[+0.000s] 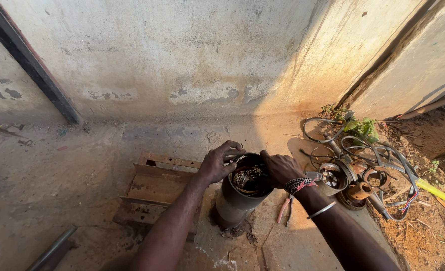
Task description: The person uses pliers to strip insulation from multiple wires inside a metal can. They repeatedly pull wires from the can, strip them, and place the stripped pieces back into the can. The task continues throughout the clip with no visible final state shown.
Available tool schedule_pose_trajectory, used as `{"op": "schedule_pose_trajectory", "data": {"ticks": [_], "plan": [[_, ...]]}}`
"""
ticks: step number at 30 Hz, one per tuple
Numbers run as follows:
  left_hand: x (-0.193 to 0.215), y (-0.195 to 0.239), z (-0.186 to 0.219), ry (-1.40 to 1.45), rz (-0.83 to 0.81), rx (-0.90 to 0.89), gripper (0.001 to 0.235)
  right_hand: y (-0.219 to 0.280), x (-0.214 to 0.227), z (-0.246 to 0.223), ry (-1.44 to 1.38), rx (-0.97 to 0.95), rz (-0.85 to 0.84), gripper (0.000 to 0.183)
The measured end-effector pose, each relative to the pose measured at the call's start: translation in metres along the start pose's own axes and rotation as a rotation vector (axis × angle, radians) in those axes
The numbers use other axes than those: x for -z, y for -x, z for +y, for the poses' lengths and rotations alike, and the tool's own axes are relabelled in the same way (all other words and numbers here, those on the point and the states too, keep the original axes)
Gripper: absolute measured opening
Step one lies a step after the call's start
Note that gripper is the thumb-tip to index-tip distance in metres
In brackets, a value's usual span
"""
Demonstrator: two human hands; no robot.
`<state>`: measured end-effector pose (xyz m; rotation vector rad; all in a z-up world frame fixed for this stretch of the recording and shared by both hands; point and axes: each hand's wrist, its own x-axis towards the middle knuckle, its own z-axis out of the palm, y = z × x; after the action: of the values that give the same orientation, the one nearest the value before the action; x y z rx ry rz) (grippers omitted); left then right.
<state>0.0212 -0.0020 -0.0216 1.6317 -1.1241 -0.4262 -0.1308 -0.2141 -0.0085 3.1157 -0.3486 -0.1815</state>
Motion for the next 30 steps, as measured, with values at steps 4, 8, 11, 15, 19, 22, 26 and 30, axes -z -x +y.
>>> {"op": "schedule_pose_trajectory", "data": {"ticks": [4, 8, 11, 15, 19, 22, 26, 30], "plan": [[-0.004, -0.005, 0.025, -0.397, -0.126, 0.058, 0.049, 0.005, 0.014, -0.003, -0.112, 0.065, 0.044, 0.041], [-0.025, -0.014, 0.053, -0.674, -0.300, 0.140, 0.093, 0.024, 0.020, -0.006, -0.496, 0.271, 0.195, 0.054], [-0.029, -0.019, 0.060, -0.683, -0.339, 0.135, 0.107, 0.040, 0.020, -0.008, -0.202, 0.019, 0.185, 0.059], [-0.031, -0.019, 0.057, -0.791, -0.370, 0.121, 0.123, 0.064, 0.029, 0.004, -0.679, -0.183, 0.362, 0.038], [-0.050, -0.019, 0.050, -0.988, -0.386, 0.113, 0.142, 0.098, 0.038, 0.013, -1.128, -0.277, 0.812, 0.026], [-0.052, -0.024, 0.046, -0.956, -0.404, 0.086, 0.137, 0.119, 0.044, 0.007, -1.470, -0.225, 1.063, 0.021], [-0.044, -0.027, 0.041, -0.954, -0.392, 0.080, 0.128, 0.126, 0.051, -0.012, -1.741, -0.058, 1.212, 0.029], [-0.047, -0.025, 0.043, -1.003, -0.365, 0.051, 0.123, 0.124, 0.053, -0.038, -1.801, 0.179, 1.099, 0.014]]}}
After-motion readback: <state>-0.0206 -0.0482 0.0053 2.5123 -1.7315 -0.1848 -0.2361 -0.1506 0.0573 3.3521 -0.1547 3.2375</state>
